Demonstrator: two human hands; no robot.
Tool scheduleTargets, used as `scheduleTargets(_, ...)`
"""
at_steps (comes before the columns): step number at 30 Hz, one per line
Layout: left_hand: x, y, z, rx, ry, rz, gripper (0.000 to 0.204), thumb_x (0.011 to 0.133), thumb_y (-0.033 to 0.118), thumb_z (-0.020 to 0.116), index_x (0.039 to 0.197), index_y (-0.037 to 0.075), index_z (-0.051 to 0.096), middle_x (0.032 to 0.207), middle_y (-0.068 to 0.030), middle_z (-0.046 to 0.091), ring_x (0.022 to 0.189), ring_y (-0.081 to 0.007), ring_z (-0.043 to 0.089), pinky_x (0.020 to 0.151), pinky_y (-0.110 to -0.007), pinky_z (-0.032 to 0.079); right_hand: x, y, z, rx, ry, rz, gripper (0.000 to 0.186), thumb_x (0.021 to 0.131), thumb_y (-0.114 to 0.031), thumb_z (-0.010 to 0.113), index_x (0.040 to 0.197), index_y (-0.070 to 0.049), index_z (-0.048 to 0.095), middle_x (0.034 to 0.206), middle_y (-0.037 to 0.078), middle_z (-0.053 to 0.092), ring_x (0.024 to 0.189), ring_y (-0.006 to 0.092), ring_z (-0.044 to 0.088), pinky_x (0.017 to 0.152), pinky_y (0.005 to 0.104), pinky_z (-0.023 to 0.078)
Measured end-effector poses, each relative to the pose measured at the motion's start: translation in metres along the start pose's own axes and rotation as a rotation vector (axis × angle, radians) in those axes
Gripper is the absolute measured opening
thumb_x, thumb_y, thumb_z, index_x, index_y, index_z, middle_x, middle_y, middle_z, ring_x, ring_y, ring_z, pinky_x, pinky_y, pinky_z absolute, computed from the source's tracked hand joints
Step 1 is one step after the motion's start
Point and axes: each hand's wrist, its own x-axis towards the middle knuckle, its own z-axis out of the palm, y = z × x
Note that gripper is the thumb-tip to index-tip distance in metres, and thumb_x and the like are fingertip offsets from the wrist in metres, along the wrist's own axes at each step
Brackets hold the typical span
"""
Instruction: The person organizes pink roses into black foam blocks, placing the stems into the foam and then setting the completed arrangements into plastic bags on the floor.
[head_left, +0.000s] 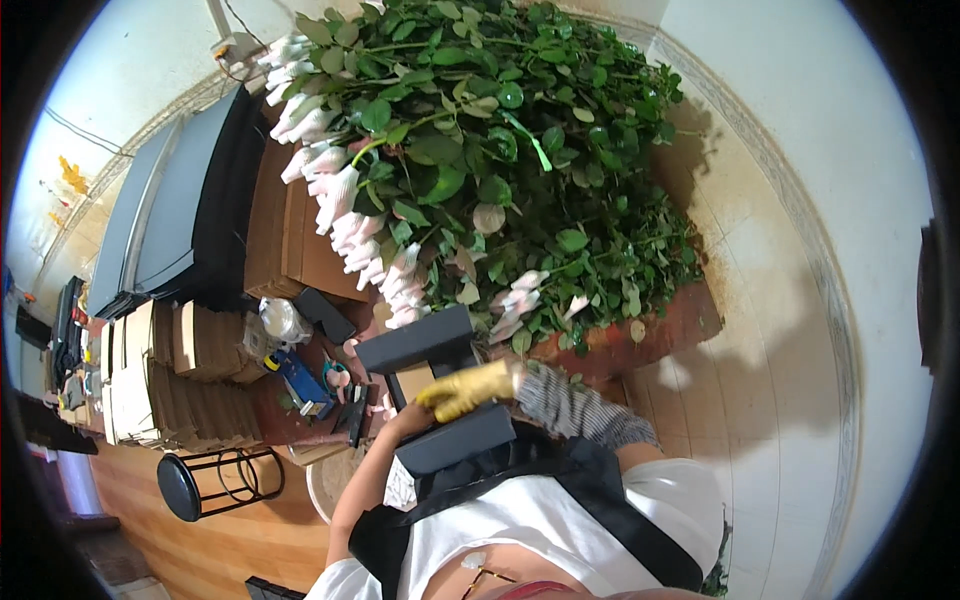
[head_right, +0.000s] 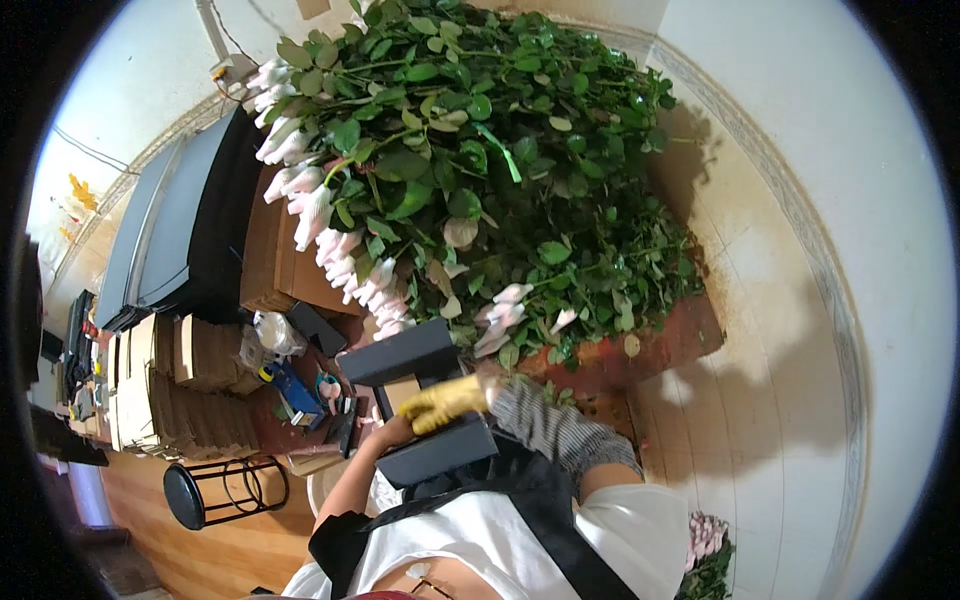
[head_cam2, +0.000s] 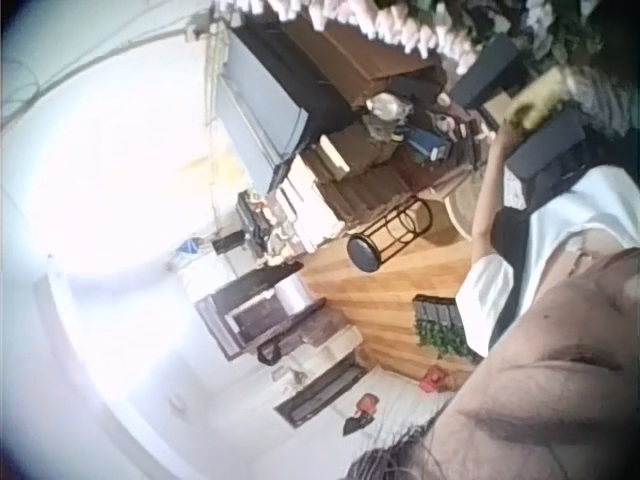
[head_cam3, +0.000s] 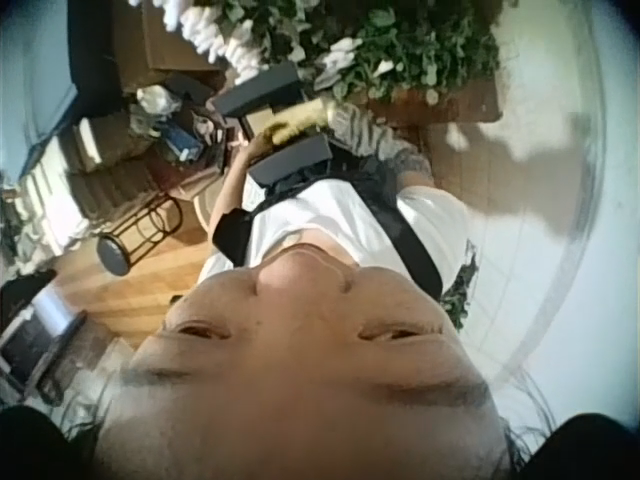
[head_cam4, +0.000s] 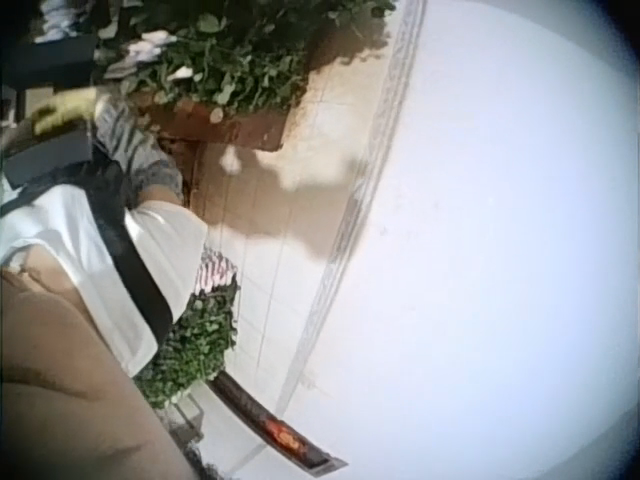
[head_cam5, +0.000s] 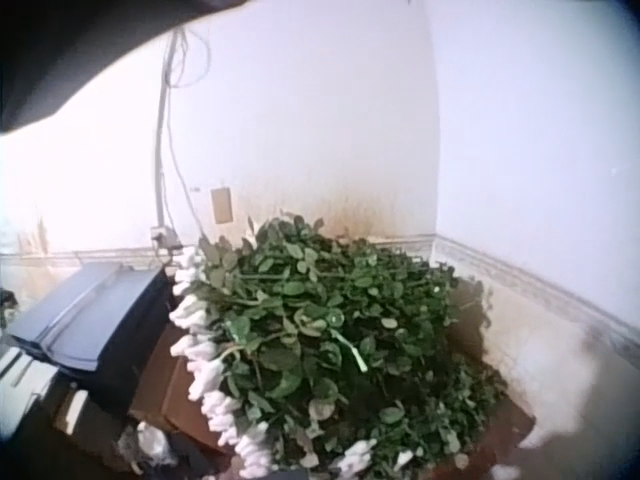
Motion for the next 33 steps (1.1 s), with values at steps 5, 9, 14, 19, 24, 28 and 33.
scheduleTargets(5, 0.007, 0.044, -0.02, 0.061, -0.097, -0.213, 0.042, 0.09, 0.031, 0.069, 0.11, -0.004, 0.057, 0.107, -0.0242, 0.064, 0.098, -0.0359, 0.064, 0.085, -0.04, 0.052, -0.017, 0.01, 0.066, -1.174, 0.23, 0.328, 0.055, 0.089, -0.03, 0.064, 0.135, 0.0, 0.055, 0.12, 0.02, 0.067, 0.108, 0.0369, 0.063, 0.095, 0.0451, 0.049)
scheduleTargets(9, -0.004, 0.021, -0.007, 0.121, -0.032, -0.178, 0.037, 0.092, 0.031, 0.066, 0.11, -0.001, 0.06, 0.107, -0.0229, 0.063, 0.101, -0.0366, 0.062, 0.087, -0.04, 0.051, -0.054, -0.08, 0.034, -0.62, 0.041, -0.316, 0.06, 0.097, -0.033, 0.06, 0.147, -0.005, 0.044, 0.146, 0.019, 0.051, 0.133, 0.0333, 0.05, 0.112, 0.0404, 0.039)
scheduleTargets(14, -0.007, 0.045, -0.008, 0.031, 0.067, -0.161, 0.031, 0.088, 0.027, 0.068, 0.096, -0.003, 0.065, 0.094, -0.0244, 0.069, 0.09, -0.0377, 0.068, 0.079, -0.042, 0.054, -0.136, -0.313, -0.104, -1.304, 1.314, -1.102, 0.046, 0.093, -0.01, 0.061, 0.139, -0.013, 0.054, 0.14, 0.012, 0.057, 0.129, 0.0254, 0.054, 0.106, 0.0417, 0.046)
scheduleTargets(19, 0.009, 0.042, -0.011, 0.023, -0.114, -0.201, 0.039, 0.089, 0.029, 0.067, 0.108, -0.004, 0.059, 0.105, -0.0256, 0.066, 0.097, -0.0377, 0.066, 0.084, -0.041, 0.053, -0.159, -0.359, -0.314, -1.822, 1.767, 0.313, 0.031, 0.084, -0.007, 0.067, 0.115, -0.01, 0.07, 0.119, 0.013, 0.069, 0.118, 0.0297, 0.062, 0.106, 0.0418, 0.046)
scheduleTargets(24, -0.007, 0.044, -0.015, -0.033, -0.015, -0.224, 0.031, 0.09, 0.023, 0.065, 0.107, -0.003, 0.06, 0.102, -0.0198, 0.067, 0.095, -0.0295, 0.067, 0.084, -0.038, 0.053, -0.141, -0.364, -0.274, -1.773, 1.927, -0.614, 0.015, 0.08, -0.006, 0.068, 0.094, -0.009, 0.073, 0.095, 0.011, 0.071, 0.094, 0.0302, 0.067, 0.087, 0.044, 0.052)
scheduleTargets(28, -0.004, 0.05, -0.021, -0.063, -0.078, -0.212, 0.033, 0.095, 0.026, 0.062, 0.114, -0.002, 0.059, 0.106, -0.019, 0.066, 0.095, -0.0299, 0.066, 0.085, -0.037, 0.053, -0.188, -0.328, -0.17, -1.854, 1.689, -0.913, 0.017, 0.081, -0.003, 0.066, 0.097, -0.008, 0.066, 0.084, 0.012, 0.067, 0.078, 0.0351, 0.065, 0.072, 0.0435, 0.053)
scheduleTargets(33, -0.006, 0.033, -0.03, -0.5, -0.151, -0.408, 0.073, 0.098, 0.065, 0.045, 0.123, -0.002, 0.058, 0.105, -0.0171, 0.069, 0.092, -0.0293, 0.067, 0.083, -0.04, 0.054, -0.227, -0.164, -0.066, -1.248, 1.081, -0.188, 0.03, 0.084, -0.002, 0.067, 0.112, -0.014, 0.069, 0.105, 0.01, 0.072, 0.096, 0.0295, 0.068, 0.084, 0.0415, 0.056)
